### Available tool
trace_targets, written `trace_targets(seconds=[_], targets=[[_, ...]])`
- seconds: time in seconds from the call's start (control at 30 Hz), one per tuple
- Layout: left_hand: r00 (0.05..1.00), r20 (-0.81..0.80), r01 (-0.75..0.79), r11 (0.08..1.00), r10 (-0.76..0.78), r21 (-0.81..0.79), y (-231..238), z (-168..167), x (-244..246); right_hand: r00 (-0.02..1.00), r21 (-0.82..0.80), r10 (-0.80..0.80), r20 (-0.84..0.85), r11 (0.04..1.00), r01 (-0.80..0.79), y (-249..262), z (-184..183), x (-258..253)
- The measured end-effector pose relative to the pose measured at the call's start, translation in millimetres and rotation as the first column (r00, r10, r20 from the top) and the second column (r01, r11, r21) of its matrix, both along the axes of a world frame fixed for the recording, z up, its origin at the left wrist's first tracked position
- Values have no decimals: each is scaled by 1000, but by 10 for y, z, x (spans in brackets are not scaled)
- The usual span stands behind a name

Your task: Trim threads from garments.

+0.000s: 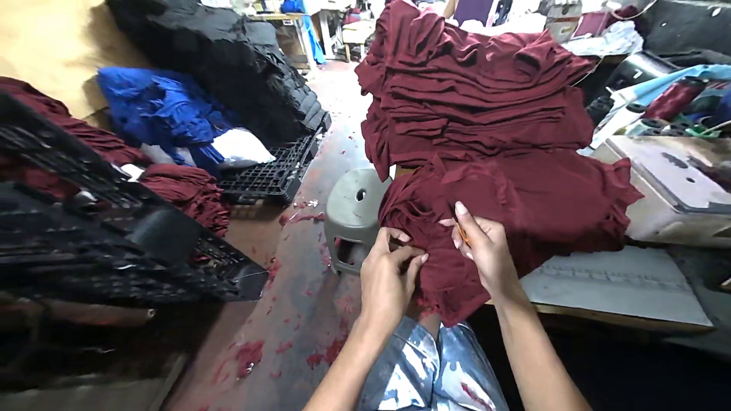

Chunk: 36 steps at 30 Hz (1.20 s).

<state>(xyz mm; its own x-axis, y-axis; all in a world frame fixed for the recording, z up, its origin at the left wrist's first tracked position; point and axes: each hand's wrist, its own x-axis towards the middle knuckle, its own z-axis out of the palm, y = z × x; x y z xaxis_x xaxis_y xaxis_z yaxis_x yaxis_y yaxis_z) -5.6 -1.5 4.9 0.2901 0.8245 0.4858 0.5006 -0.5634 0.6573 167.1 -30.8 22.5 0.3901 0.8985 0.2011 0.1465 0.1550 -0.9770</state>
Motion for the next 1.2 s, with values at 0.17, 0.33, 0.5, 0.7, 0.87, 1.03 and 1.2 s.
trace_targets(seconds=[0.17, 0.33, 0.5, 0.7, 0.87, 1.03, 1.2], targets=[[989, 147, 36, 995, -22, -98, 32, -54, -31, 993, 160, 99, 64, 981, -108, -129, -3, -229], [941, 337, 152, 931, -33, -332, 67, 31, -99, 937, 119, -3, 350, 992, -41, -173, -309, -159], [922, 387, 174, 901, -7, -398, 65, 72, -102, 796, 0, 21, 605, 1000, -26, -185, -203, -148], [919, 395, 168, 891, 14, -423, 73, 84, -86, 657, -36, 35, 753, 999, -11, -133, -70, -226], [869, 489, 329, 827, -77, -455, 139, 117, -247, 831, -64, 115, 544, 993, -96, -30, -124, -125], [686, 219, 710, 571, -694, -412, 230, 240, -877, 905, 31, 200, 376, 973, -227, -212, -44, 58], [740, 47, 602, 629, -671, -492, 55, 27, -839, 659, -348, 413, 628, 907, -237, -502, 44, 194]])
